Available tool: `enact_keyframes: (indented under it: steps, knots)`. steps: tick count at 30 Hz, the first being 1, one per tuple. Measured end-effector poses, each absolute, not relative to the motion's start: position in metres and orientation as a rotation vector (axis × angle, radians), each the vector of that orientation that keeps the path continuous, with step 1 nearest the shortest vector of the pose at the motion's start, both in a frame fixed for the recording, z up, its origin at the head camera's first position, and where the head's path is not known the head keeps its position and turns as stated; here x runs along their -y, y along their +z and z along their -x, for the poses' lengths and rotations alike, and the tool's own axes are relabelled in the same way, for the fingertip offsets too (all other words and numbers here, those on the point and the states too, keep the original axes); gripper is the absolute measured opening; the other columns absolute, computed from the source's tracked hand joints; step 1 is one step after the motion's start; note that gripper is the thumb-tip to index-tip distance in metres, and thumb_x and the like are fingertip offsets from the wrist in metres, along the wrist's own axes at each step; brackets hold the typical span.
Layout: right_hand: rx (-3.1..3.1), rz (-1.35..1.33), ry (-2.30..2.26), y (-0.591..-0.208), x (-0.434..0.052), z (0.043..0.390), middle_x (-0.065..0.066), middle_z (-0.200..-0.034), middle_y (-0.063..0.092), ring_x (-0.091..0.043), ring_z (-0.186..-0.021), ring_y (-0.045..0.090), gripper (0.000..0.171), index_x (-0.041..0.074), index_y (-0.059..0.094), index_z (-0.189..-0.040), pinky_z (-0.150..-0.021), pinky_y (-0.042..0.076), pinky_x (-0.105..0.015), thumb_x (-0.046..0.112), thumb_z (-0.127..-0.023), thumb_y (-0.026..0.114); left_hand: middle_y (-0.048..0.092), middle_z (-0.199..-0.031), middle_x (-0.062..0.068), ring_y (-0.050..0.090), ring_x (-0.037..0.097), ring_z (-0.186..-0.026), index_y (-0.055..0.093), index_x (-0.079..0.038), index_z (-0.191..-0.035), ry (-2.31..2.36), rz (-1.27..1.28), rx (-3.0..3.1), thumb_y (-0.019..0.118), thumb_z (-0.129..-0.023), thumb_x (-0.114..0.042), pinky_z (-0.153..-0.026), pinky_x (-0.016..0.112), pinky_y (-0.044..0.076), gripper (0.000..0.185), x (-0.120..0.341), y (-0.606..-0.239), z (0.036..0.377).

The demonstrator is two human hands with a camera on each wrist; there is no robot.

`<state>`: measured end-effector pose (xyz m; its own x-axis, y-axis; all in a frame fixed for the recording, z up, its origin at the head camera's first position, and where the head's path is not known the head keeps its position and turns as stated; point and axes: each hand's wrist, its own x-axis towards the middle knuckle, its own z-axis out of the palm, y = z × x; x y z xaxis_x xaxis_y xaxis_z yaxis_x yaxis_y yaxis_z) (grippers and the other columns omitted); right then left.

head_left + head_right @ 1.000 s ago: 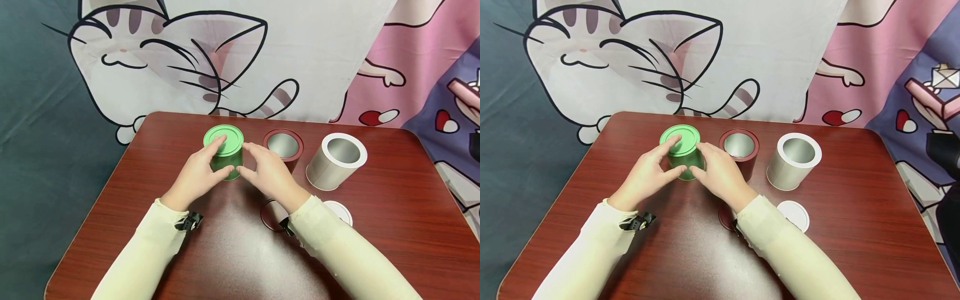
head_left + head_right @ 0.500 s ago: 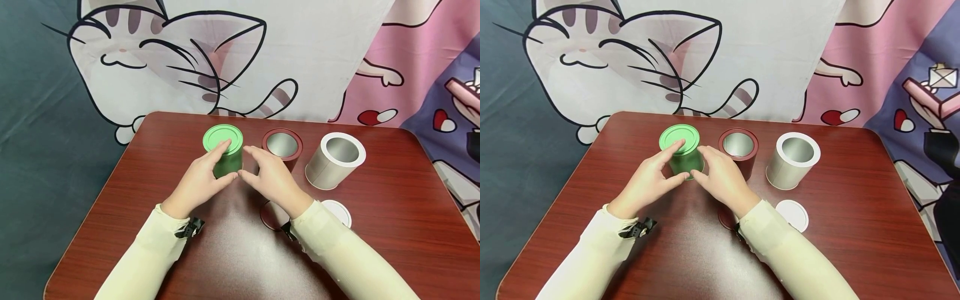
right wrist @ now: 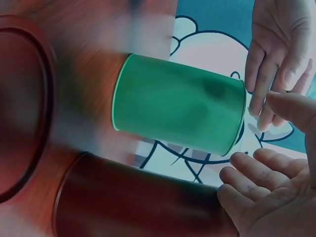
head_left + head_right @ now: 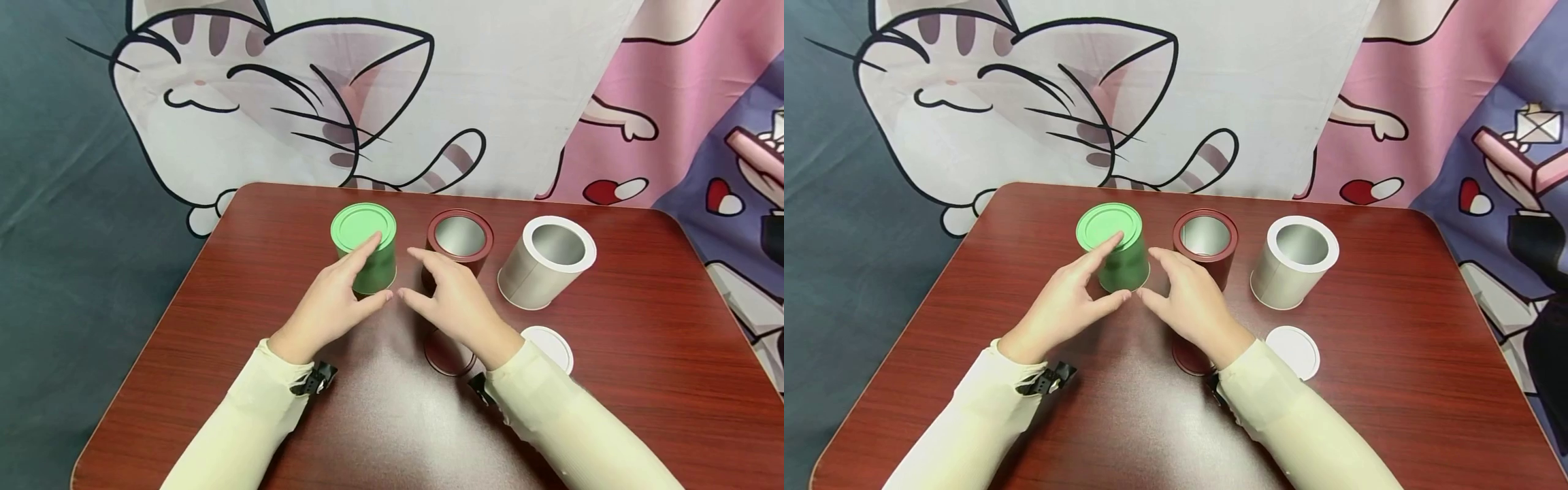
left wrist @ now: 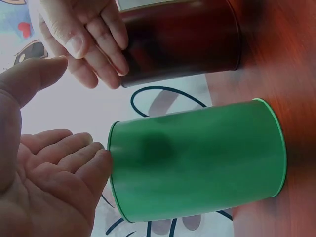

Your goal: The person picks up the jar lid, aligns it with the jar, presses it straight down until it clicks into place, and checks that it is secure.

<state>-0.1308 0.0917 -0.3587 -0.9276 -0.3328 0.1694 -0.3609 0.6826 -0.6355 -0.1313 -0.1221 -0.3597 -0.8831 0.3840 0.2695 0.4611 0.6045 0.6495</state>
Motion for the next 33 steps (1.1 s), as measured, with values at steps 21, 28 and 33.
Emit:
enact_keyframes:
  steps: [21, 28, 33]
  knots:
    - [2.810, -0.579, 1.119, -0.374, -0.107, 0.113, -0.010, -0.135, 0.064, -0.025, -0.125, 0.060, 0.066, 0.006, 0.055, -0.142, -0.104, 0.047, -0.046, 0.029, -0.085, 0.079, 0.047, -0.153, 0.011, 0.049, 0.024, -0.138, 0.041, -0.015, -0.154, -1.139, 0.769, 2.805, 0.075, -0.091, -0.036, -0.110, 0.045, 0.042, 0.075, 0.105, -0.380, 0.121]
    - [2.824, -0.554, 1.092, -0.378, -0.113, 0.108, -0.010, -0.135, 0.063, -0.027, -0.127, 0.058, 0.064, 0.005, 0.057, -0.140, -0.105, 0.046, -0.046, 0.030, -0.085, 0.080, 0.049, -0.151, 0.011, 0.050, 0.024, -0.136, 0.044, -0.013, -0.152, -1.160, 0.797, 2.810, 0.075, -0.090, -0.035, -0.110, 0.044, 0.043, 0.073, 0.100, -0.384, 0.119]
    - [2.833, -0.539, 1.077, -0.383, -0.118, 0.104, -0.010, -0.136, 0.062, -0.028, -0.126, 0.058, 0.063, 0.005, 0.058, -0.139, -0.104, 0.047, -0.047, 0.031, -0.085, 0.080, 0.051, -0.150, 0.011, 0.049, 0.023, -0.137, 0.046, -0.010, -0.150, -1.176, 0.819, 2.811, 0.077, -0.089, -0.030, -0.109, 0.043, 0.043, 0.071, 0.096, -0.388, 0.119]
